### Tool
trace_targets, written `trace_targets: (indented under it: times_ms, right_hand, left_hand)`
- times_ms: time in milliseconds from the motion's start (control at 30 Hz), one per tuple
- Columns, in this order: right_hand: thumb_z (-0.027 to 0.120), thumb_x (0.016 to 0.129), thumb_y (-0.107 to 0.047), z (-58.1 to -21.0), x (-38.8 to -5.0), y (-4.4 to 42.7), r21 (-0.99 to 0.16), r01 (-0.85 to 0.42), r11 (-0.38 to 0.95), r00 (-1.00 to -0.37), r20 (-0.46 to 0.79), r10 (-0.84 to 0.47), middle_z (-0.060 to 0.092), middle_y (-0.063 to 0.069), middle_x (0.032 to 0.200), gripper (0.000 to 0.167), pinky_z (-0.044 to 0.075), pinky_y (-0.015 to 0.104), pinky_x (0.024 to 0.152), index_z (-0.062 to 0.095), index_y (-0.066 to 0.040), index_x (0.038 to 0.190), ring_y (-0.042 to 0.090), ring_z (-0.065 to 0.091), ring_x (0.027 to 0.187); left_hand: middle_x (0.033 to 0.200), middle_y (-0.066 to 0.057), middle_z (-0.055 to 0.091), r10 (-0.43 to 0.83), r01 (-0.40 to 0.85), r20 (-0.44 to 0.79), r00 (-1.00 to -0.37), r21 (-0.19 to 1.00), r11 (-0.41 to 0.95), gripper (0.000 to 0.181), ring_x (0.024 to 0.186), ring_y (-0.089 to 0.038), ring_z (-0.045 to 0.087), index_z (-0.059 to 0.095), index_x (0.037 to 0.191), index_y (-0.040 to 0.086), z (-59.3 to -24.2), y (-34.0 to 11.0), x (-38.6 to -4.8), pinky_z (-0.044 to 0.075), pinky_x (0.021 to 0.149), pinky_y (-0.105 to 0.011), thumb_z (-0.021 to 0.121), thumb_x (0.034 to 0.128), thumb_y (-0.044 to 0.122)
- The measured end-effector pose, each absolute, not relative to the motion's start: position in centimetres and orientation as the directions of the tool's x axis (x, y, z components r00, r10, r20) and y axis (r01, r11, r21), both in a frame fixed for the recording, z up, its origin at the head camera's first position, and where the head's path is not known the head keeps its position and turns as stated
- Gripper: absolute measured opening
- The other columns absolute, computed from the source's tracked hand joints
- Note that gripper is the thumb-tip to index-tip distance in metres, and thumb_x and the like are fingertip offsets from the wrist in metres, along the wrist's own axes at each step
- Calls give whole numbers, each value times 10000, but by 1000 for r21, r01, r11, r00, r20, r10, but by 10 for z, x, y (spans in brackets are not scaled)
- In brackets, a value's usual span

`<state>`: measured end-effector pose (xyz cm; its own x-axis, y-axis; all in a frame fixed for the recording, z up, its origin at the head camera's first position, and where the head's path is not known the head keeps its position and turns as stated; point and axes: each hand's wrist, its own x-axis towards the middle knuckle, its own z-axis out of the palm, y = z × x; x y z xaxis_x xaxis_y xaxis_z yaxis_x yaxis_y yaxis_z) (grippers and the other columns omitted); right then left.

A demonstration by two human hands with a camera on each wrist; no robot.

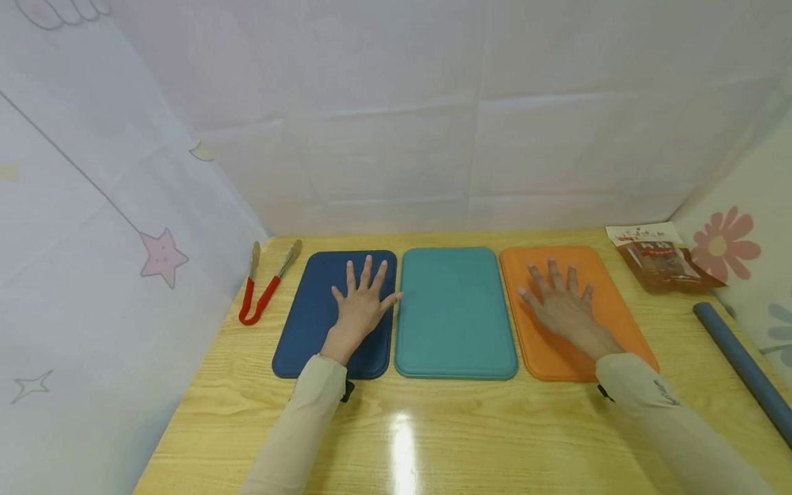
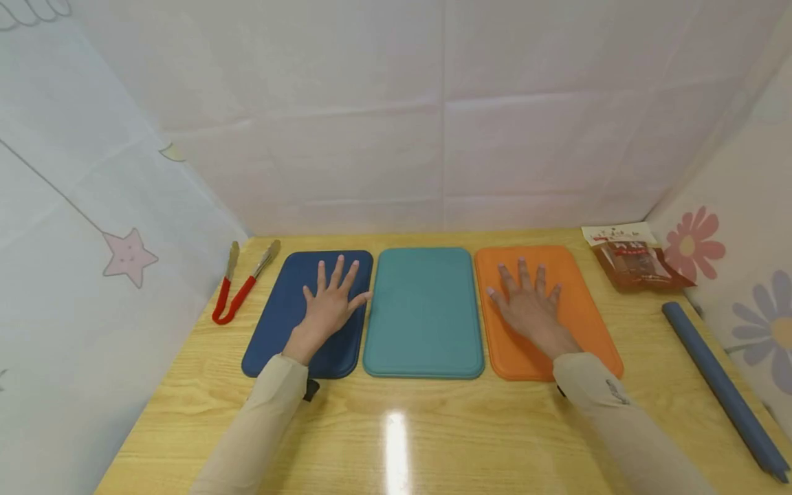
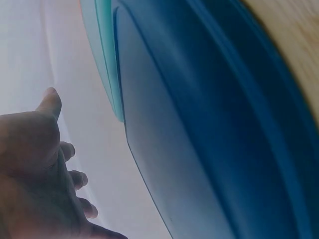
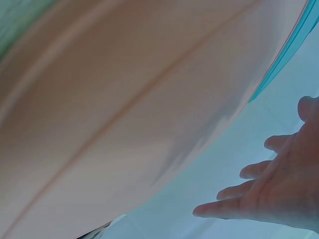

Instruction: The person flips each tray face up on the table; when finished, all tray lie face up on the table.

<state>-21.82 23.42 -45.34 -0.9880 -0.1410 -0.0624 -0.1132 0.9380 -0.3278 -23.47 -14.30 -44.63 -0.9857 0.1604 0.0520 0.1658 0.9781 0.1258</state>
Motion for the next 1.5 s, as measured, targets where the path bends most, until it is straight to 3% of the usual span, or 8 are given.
trace_targets:
  times_ms: [400, 700, 1133, 1500]
  right_hand:
    - [234, 1001, -600, -446, -218, 234, -313, -127, 941, -988, -46, -149, -91, 216, 1585, 715, -66, 801, 956, 9, -228, 1568, 541, -174, 1368]
    - [247, 1001, -598, -436, -213, 237, -320, -137, 937, -987, -31, -155, -99, 204, 1587, 717, -68, 797, 960, 4, -232, 1568, 518, -195, 1372]
    - [312, 1009, -560, -440, -201, 257, -335, -134, 932, -987, -35, -155, -117, 191, 1587, 722, -41, 803, 957, 1, -227, 1569, 527, -168, 1376]
    - [347, 1017, -519, -457, -197, 284, -334, -160, 929, -984, -25, -178, -60, 220, 1587, 708, -5, 830, 924, 43, -199, 1571, 576, -60, 1372]
  left_hand:
    - [1611, -38, -80, 153, 162, 73, -986, 149, 975, 822, 1440, -395, -114, 18, 1563, 283, -440, -139, -233, 119, 1013, -767, 450, 939, 598]
    - [1613, -53, -27, 211, 232, 165, -963, 120, 965, 811, 1445, -387, -69, 84, 1567, 254, -444, -124, -225, 208, 1024, -729, 470, 936, 587]
    - [1599, -96, 124, 338, 376, 204, -919, 194, 906, 737, 1464, -305, 75, 211, 1553, 174, -456, -85, -210, 252, 1073, -636, 457, 963, 541]
    - [1577, -144, 201, 444, 477, 192, -875, 185, 859, 748, 1442, -310, 210, 268, 1533, 106, -458, -39, -203, 376, 1037, -552, 457, 956, 542]
